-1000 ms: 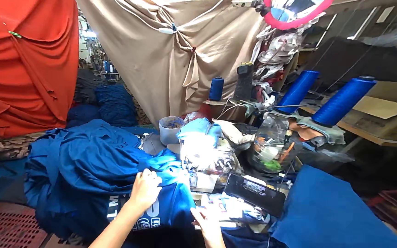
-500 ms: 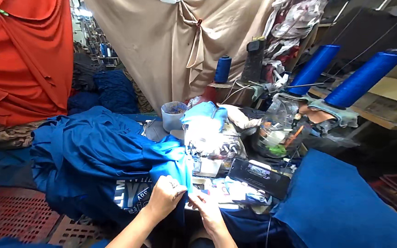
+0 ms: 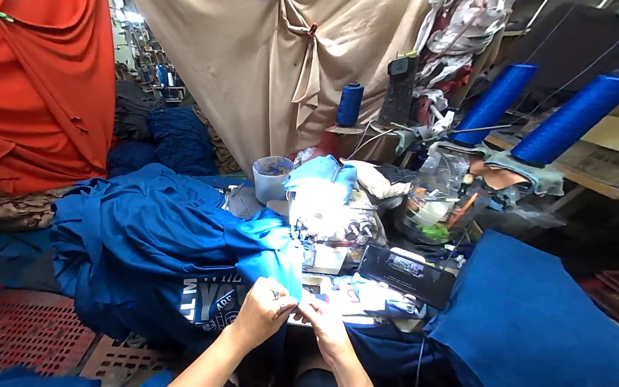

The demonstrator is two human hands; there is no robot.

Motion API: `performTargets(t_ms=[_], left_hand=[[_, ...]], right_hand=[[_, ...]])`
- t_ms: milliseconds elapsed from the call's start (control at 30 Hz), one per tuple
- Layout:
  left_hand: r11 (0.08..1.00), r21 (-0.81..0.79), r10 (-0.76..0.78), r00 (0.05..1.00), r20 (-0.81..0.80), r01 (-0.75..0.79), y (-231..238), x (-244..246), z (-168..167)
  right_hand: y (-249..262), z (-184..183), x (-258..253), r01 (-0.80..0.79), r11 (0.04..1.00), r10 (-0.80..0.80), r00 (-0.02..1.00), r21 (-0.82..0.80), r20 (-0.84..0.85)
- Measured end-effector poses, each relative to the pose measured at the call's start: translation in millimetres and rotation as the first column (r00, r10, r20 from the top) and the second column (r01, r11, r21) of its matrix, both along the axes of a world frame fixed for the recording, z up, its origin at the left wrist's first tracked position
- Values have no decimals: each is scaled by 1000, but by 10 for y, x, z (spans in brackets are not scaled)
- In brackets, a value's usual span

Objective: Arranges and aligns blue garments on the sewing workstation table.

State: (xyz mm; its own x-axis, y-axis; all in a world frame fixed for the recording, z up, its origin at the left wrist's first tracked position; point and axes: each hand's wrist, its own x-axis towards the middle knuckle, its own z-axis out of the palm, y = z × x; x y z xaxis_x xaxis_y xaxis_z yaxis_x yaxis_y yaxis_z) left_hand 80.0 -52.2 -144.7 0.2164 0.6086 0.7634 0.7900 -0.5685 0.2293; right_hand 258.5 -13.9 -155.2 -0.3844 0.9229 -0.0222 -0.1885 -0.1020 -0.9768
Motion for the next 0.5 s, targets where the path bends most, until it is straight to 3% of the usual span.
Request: performTargets(t_ms=[233, 433, 500], left_hand=[[997, 30, -75, 997, 36, 73, 28, -9, -83], [942, 236, 298, 918, -262, -238, 273, -50, -69], [928, 183, 369, 865, -340, -324, 358, -38, 60]], right_hand=[[26, 21, -16, 24, 998, -21, 998, 51, -59], [11, 70, -32, 85, 979, -98, 993, 186, 62], [-16, -8, -58, 96, 977, -129, 977, 191, 171]])
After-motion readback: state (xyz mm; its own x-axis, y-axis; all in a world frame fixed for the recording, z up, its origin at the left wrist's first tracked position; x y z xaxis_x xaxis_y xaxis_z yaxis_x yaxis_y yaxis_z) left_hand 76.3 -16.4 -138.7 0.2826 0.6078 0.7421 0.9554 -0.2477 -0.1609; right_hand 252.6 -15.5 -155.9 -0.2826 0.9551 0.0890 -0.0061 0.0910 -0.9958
